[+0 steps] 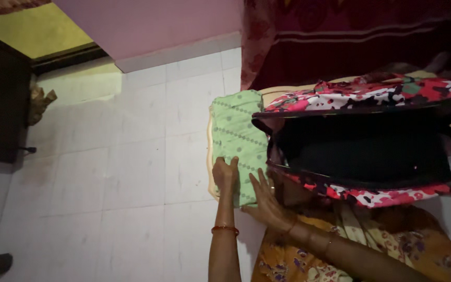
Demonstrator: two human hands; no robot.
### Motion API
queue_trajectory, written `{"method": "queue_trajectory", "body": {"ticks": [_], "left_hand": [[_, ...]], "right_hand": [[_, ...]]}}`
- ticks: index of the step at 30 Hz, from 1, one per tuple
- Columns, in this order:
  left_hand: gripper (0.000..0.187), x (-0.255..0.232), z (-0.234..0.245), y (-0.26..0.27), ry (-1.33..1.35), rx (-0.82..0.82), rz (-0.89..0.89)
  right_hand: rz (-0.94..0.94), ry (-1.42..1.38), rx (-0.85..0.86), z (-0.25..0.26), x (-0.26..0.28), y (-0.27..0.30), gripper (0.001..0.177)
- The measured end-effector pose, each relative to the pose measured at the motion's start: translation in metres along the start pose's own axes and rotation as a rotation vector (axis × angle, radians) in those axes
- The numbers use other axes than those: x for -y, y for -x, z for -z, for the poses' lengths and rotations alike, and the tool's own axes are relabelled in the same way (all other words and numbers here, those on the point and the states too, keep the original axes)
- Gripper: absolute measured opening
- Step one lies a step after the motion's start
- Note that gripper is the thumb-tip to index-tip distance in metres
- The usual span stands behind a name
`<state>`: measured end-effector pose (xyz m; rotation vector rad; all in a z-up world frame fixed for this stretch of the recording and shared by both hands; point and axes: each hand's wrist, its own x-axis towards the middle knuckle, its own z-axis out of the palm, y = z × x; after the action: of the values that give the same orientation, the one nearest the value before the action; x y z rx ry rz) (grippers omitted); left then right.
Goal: The person unpacks folded clothes and fabrics from a bag by hand, stacking them on a stool, and then folds and packs clothes back into the bag.
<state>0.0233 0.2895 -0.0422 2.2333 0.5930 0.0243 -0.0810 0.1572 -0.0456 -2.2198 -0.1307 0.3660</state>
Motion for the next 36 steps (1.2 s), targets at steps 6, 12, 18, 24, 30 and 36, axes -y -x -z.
{"method": "queue_trajectory", "body": {"ticks": [6, 12, 18, 24, 30, 36], "left_hand": [[0.044, 0.017, 0.021, -0.017, 0.263, 0.067, 0.083], [0.05, 0.024, 0.003, 0.002, 0.004, -0.103, -0.012], [0.061, 0.007, 0.019, 0.031, -0.2, -0.081, -0.082], [0.038, 0.0, 0.028, 0.025, -0.022, -0.121, -0.062], [0.038, 0.005, 0.023, 0.016, -0.012, -0.097, -0.01], [0.04, -0.007, 0.032, 0.03, -0.14, 0.0, -0.035]], "right_hand": [[0.139, 0.287, 0.049, 0.021, 0.036, 0.01, 0.098], [-0.057, 0.307, 0.208, 0.01, 0.024, 0.001, 0.085], [0.178, -0.243, -0.39, -0.067, -0.098, -0.051, 0.096], [0.12, -0.234, -0.303, -0.065, -0.13, -0.047, 0.069], [0.116, -0.225, -0.327, -0.079, -0.118, -0.058, 0.072], [0.111, -0.119, -0.235, -0.04, -0.099, -0.03, 0.066]]}}
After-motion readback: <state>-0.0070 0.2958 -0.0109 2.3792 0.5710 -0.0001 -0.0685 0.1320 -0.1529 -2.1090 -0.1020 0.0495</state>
